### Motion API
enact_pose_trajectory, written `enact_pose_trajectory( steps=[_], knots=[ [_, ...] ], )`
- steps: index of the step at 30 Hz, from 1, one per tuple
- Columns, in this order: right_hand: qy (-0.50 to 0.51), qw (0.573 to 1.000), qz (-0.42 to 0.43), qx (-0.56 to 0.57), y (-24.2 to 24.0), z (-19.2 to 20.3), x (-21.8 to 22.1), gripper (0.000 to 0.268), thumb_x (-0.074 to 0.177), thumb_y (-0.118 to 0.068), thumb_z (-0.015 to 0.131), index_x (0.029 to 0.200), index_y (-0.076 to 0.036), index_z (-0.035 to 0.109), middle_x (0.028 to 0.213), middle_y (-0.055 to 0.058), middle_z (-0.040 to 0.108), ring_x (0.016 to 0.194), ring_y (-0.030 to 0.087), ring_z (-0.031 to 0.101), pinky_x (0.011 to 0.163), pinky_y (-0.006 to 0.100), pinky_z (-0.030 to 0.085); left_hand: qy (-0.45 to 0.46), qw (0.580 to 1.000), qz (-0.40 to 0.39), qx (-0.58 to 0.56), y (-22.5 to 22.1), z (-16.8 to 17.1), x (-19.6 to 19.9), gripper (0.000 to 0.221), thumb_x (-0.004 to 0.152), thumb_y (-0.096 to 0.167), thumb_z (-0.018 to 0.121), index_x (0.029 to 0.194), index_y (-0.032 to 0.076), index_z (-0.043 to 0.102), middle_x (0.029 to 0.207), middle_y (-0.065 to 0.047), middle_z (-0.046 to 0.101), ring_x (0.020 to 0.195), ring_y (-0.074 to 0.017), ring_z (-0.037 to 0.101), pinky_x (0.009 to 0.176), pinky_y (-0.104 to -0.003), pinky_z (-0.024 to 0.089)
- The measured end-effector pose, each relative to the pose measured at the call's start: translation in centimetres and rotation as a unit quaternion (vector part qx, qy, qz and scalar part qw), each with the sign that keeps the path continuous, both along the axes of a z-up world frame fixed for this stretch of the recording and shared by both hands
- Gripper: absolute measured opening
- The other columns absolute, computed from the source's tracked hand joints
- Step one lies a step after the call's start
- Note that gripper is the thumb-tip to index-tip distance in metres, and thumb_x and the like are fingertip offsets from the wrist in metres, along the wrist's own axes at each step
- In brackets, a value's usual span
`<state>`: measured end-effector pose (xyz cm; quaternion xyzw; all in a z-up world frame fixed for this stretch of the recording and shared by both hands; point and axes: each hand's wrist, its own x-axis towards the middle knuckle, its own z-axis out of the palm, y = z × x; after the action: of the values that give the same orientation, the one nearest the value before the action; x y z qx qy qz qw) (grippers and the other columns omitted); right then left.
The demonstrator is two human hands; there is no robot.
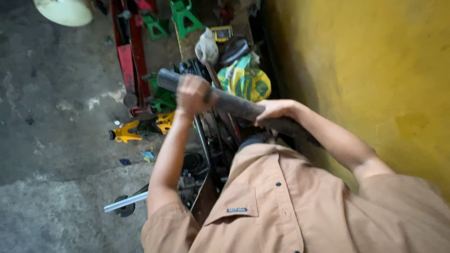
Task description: The person wipes and cleans a long metal pipe using a cloth and by hand, rotating the pipe to reach different areas.
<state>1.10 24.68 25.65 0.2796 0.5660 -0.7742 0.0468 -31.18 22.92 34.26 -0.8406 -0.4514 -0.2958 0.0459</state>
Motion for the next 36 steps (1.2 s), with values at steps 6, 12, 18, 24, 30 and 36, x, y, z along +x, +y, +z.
enact_pose_trajectory(
  steps=[6, 12, 18, 24, 30, 36],
  knots=[
    [-0.094, 0.995, -0.029, 0.005, -0.3, 2.4, -1.4, 0.037, 0.075, -0.018, 0.079, 0.108, -0.004, 0.069, 0.087, 0.011, 0.077, 0.072, 0.020, 0.071, 0.066, 0.037, 0.060, 0.005, 0.999, 0.016, -0.034, -2.9, -1.7, 5.1, 0.033, 0.083, 0.036, 0.074, 0.096, 0.006, 0.066, 0.102, -0.014, 0.065, 0.105, -0.0359, 0.062, 0.104, -0.055, 0.044],
    [-0.152, 0.953, -0.020, 0.262, -0.9, 1.5, -2.1, 0.073, 0.060, -0.033, 0.090, 0.124, -0.006, 0.066, 0.110, 0.014, 0.074, 0.103, 0.026, 0.071, 0.092, 0.038, 0.055, -0.029, 0.997, -0.068, -0.038, -3.6, -5.0, 5.4, 0.042, 0.088, 0.038, 0.070, 0.108, 0.002, 0.067, 0.110, -0.016, 0.066, 0.107, -0.0369, 0.062, 0.106, -0.053, 0.045],
    [-0.230, 0.920, -0.041, 0.315, -2.2, 1.2, -2.0, 0.079, 0.059, -0.037, 0.089, 0.131, -0.013, 0.065, 0.122, 0.018, 0.072, 0.115, 0.034, 0.067, 0.097, 0.042, 0.053, 0.085, 0.985, 0.150, 0.025, -0.9, -8.0, -4.0, 0.034, 0.098, 0.036, 0.067, 0.112, 0.005, 0.068, 0.121, -0.013, 0.064, 0.123, -0.0334, 0.058, 0.119, -0.050, 0.040],
    [-0.236, 0.924, -0.049, 0.296, -2.4, 0.2, -1.7, 0.085, 0.057, -0.038, 0.090, 0.134, -0.014, 0.063, 0.120, 0.018, 0.072, 0.113, 0.034, 0.068, 0.097, 0.043, 0.054, 0.027, 0.995, -0.035, -0.085, -5.2, -8.1, 9.0, 0.048, 0.079, 0.042, 0.072, 0.105, 0.001, 0.070, 0.110, -0.021, 0.064, 0.115, -0.0400, 0.056, 0.109, -0.055, 0.040],
    [-0.217, 0.923, -0.075, 0.310, -2.7, 0.1, -0.8, 0.083, 0.057, -0.037, 0.090, 0.132, -0.014, 0.064, 0.118, 0.019, 0.073, 0.111, 0.034, 0.069, 0.096, 0.043, 0.054, 0.060, 0.975, -0.017, -0.211, -2.6, -6.1, 4.6, 0.033, 0.090, 0.035, 0.075, 0.104, 0.006, 0.068, 0.105, -0.016, 0.064, 0.107, -0.0386, 0.062, 0.109, -0.051, 0.047],
    [-0.242, 0.927, -0.058, 0.279, -2.9, 0.7, -0.6, 0.083, 0.058, -0.036, 0.089, 0.134, -0.016, 0.064, 0.117, 0.018, 0.074, 0.110, 0.033, 0.071, 0.097, 0.042, 0.054, 0.055, 0.991, 0.119, 0.011, 0.1, -4.2, -1.6, 0.017, 0.092, 0.017, 0.075, 0.106, 0.010, 0.066, 0.109, -0.004, 0.068, 0.115, -0.0278, 0.065, 0.116, -0.052, 0.043]
  ],
)
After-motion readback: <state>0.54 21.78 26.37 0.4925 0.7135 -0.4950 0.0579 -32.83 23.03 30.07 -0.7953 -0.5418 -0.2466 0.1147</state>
